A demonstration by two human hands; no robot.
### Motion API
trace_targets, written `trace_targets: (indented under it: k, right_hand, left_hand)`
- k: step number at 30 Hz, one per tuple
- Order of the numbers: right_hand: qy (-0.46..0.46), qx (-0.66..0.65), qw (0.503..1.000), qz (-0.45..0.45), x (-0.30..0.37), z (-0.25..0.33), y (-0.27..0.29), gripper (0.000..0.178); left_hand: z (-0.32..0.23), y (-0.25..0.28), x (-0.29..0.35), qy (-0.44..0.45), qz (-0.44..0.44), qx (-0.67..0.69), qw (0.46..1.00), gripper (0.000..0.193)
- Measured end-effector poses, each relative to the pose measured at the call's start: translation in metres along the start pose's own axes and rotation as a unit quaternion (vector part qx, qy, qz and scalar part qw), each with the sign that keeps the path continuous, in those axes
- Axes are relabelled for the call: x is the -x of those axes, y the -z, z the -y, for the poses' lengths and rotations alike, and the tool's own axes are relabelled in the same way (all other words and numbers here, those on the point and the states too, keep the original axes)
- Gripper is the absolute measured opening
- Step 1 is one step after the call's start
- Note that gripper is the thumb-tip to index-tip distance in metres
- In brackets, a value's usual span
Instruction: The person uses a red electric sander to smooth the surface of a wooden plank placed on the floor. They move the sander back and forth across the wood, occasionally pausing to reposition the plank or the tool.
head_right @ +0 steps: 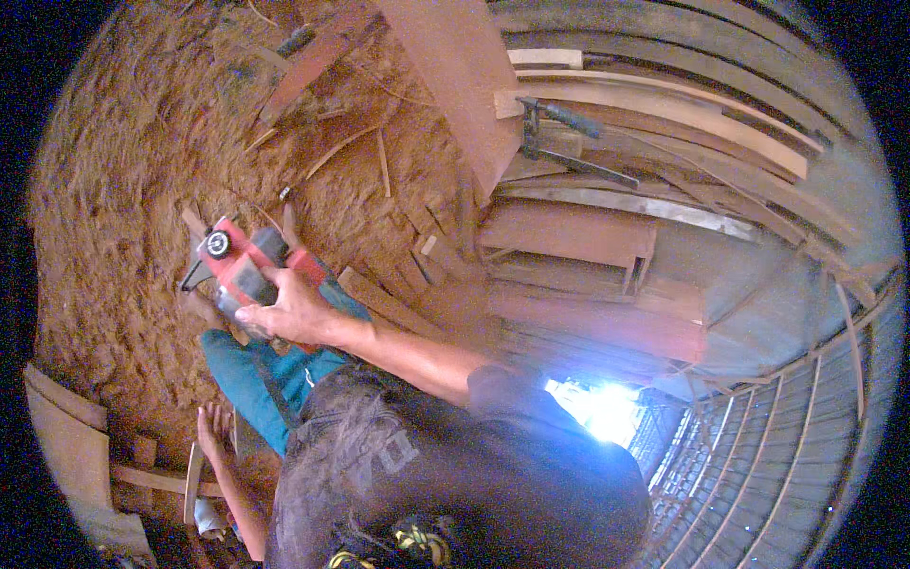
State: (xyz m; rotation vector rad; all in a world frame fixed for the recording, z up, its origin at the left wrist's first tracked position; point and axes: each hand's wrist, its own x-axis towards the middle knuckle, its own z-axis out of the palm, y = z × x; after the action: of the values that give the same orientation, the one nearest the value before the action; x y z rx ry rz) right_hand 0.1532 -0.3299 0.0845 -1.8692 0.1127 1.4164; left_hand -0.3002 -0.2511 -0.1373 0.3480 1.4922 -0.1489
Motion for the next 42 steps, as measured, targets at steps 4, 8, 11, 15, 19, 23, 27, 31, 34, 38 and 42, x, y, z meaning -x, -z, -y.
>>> trace_targets:
  k: [4, 8, 11, 15, 19, 23, 27, 31, 34, 38, 42]
  right_hand:
    - [0.11, 0.035, 0.993, -0.013, -0.015, -0.012, -0.062, 0.045]
    - [0.107, 0.171, 0.979, 0.007, -0.008, 0.006, -0.093, 0.043]
    - [0.151, 0.212, 0.965, -0.003, -0.011, -0.002, -0.104, 0.045]
    - [0.101, 0.199, 0.975, -0.008, -0.014, -0.002, -0.115, 0.047]
    - [0.078, 0.209, 0.974, -0.039, -0.02, -0.014, -0.12, 0.05]
    - [0.104, 0.222, 0.968, -0.052, -0.022, -0.021, -0.114, 0.055]
    - [0.101, 0.218, 0.97, -0.047, -0.023, -0.021, -0.112, 0.056]
    - [0.1, 0.25, 0.962, -0.035, -0.018, -0.007, -0.112, 0.056]
    - [0.107, 0.237, 0.965, -0.022, -0.018, -0.012, -0.106, 0.056]
    - [0.104, 0.253, 0.962, -0.019, -0.012, -0.009, -0.107, 0.057]
    - [0.108, 0.26, 0.96, -0.01, -0.006, -0.003, -0.109, 0.061]
  left_hand:
    - [-0.01, 0.02, -0.01, -0.017, 0.005, 0.008, 1.0, 0.07]
    - [0.023, 0.029, -0.039, 0.031, 0.023, 0.032, 0.999, 0.072]
    - [0.038, 0.024, -0.05, 0.05, 0.031, 0.026, 0.998, 0.074]
    - [0.042, 0.031, -0.062, 0.051, 0.05, 0.029, 0.997, 0.076]
    - [0.044, 0.04, -0.069, 0.039, 0.056, 0.039, 0.997, 0.078]
    - [0.056, 0.045, -0.088, 0.026, 0.09, 0.03, 0.995, 0.077]
    - [0.066, 0.037, -0.091, 0.042, 0.045, 0.052, 0.997, 0.07]
    - [0.061, 0.032, -0.088, 0.009, 0.049, 0.053, 0.997, 0.069]
    - [0.038, 0.024, -0.073, -0.002, 0.016, 0.03, 0.999, 0.071]
    - [0.018, 0.02, -0.07, -0.036, 0.01, 0.016, 0.999, 0.068]
    - [0.005, 0.005, -0.071, -0.098, 0.018, 0.042, 0.994, 0.061]
